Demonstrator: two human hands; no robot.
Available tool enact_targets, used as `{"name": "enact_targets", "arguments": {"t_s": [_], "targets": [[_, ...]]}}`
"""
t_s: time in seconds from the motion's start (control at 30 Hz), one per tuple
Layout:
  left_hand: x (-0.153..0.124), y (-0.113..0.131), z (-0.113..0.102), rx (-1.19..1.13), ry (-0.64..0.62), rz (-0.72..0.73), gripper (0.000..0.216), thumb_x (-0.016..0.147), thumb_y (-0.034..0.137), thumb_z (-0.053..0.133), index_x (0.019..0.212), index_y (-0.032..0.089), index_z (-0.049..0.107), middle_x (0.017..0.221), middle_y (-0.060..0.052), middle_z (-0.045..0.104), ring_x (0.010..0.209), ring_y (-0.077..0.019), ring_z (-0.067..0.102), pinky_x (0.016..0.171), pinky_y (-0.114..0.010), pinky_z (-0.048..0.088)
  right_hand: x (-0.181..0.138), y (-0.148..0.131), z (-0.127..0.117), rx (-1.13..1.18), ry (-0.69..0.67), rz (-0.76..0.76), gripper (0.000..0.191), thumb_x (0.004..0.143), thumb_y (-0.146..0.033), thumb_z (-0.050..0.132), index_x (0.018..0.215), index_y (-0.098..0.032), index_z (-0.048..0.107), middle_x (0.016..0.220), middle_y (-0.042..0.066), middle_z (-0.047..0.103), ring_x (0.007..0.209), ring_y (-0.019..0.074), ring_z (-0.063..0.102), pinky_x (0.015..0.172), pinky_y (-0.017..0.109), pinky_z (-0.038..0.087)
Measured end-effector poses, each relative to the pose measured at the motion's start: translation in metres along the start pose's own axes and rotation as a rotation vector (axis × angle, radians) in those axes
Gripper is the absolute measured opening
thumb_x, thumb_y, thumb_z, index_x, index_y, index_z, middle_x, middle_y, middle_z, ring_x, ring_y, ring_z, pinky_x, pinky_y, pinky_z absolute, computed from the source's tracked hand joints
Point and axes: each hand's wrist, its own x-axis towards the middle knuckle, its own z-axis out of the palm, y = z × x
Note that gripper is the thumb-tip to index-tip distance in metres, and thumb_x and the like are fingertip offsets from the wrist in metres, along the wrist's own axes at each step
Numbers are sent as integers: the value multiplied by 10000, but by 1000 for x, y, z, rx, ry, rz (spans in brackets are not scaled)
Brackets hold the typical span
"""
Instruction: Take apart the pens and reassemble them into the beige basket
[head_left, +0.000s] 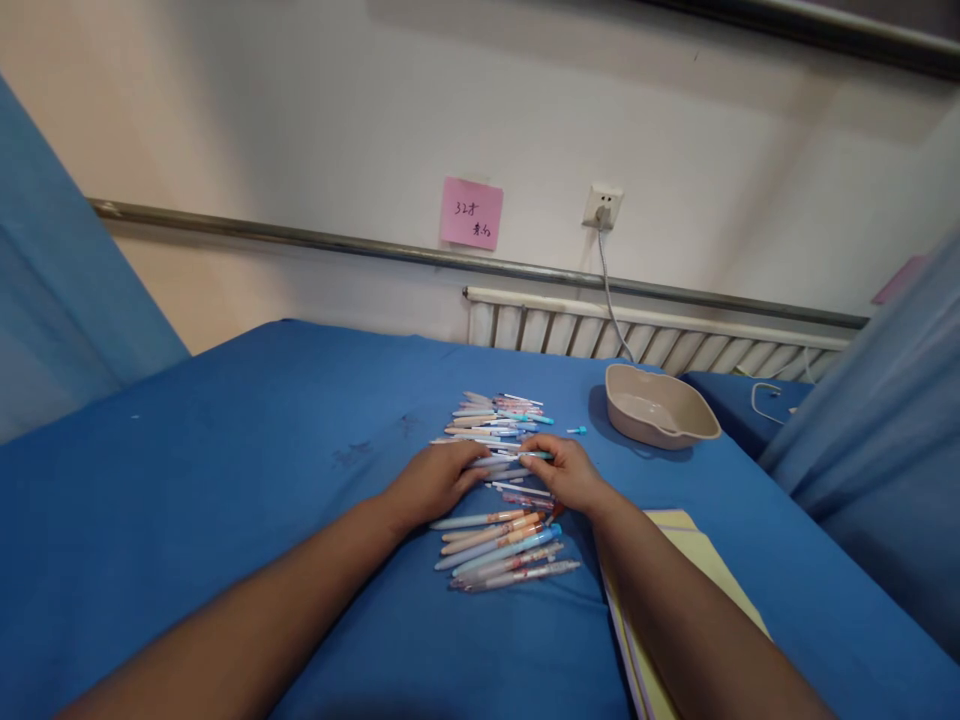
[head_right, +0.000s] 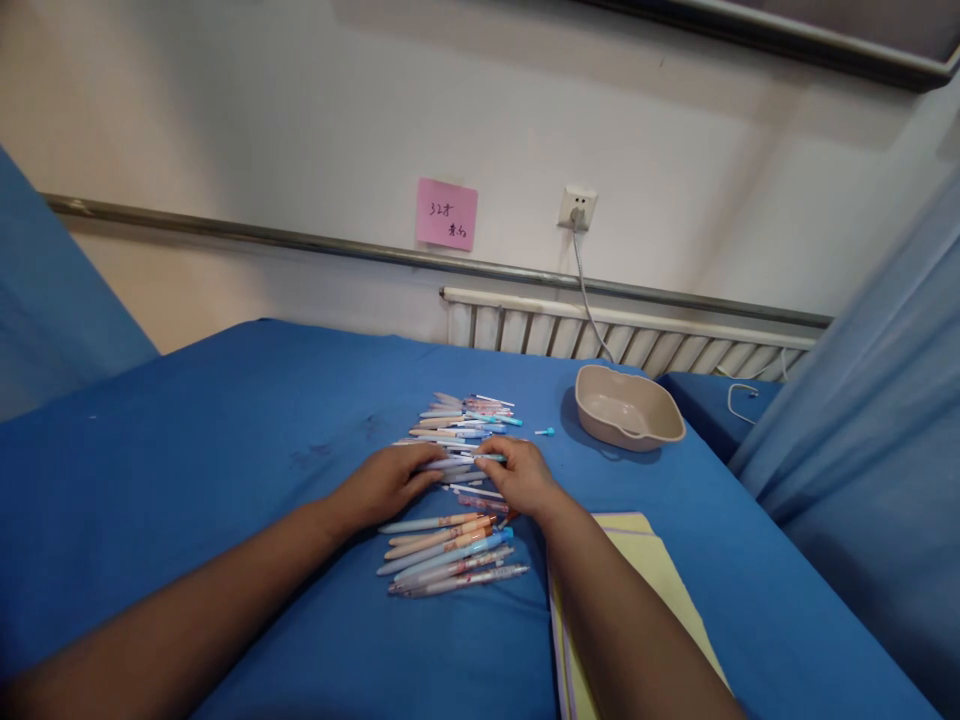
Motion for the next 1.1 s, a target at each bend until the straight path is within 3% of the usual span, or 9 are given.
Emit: {"name": "enact_targets", "arguments": {"t_s": [0.23,0.37,0.6,0.73,0.9,1.1], "targets": [[0,-6,-8,127,-11,12,200,883,293,428,945,199,594,950,-62,640,893,-198,577,786,-296,420,2,11,-26,-173,38,75,181,804,-329,537,878,-218,659,866,17,686,806,180,609,734,288,440],[0,0,-8,145,-17,44,202,886,281,413,951,193,583,937,-66,636,882,-202,573,779,-300,417,1,8,-20,-114,26,65,196,808,-351,534,901,-225,652,881,9,690,803,174,613,736,281,447],[1,-5,-12,114,88,-113,216,887,305,387,959,180,548,892,-73,633,791,-206,577,687,-295,420,-1,11,-8,-92,-80,44,165,799,-311,549,871,-209,659,877,18,688,790,170,612,741,274,454],[2,-3,-5,33,99,-20,223,896,313,392,959,184,563,944,-63,624,880,-193,558,775,-289,416,-2,5,-3,-115,-99,7,156,804,-312,545,842,-207,654,817,8,682,771,160,600,736,259,440],[3,3,7,30,5,97,194,882,321,450,932,194,589,905,-51,630,873,-189,550,787,-291,407,-3,-5,3,-97,-128,-16,164,819,-310,528,875,-212,646,820,1,671,746,148,593,703,244,439],[2,2,2,105,-41,123,194,886,319,447,891,197,597,882,-51,626,847,-192,552,803,-309,401,-1,8,-18,-183,-104,17,122,772,-245,585,867,-205,650,927,31,673,864,177,594,804,302,427]]}}
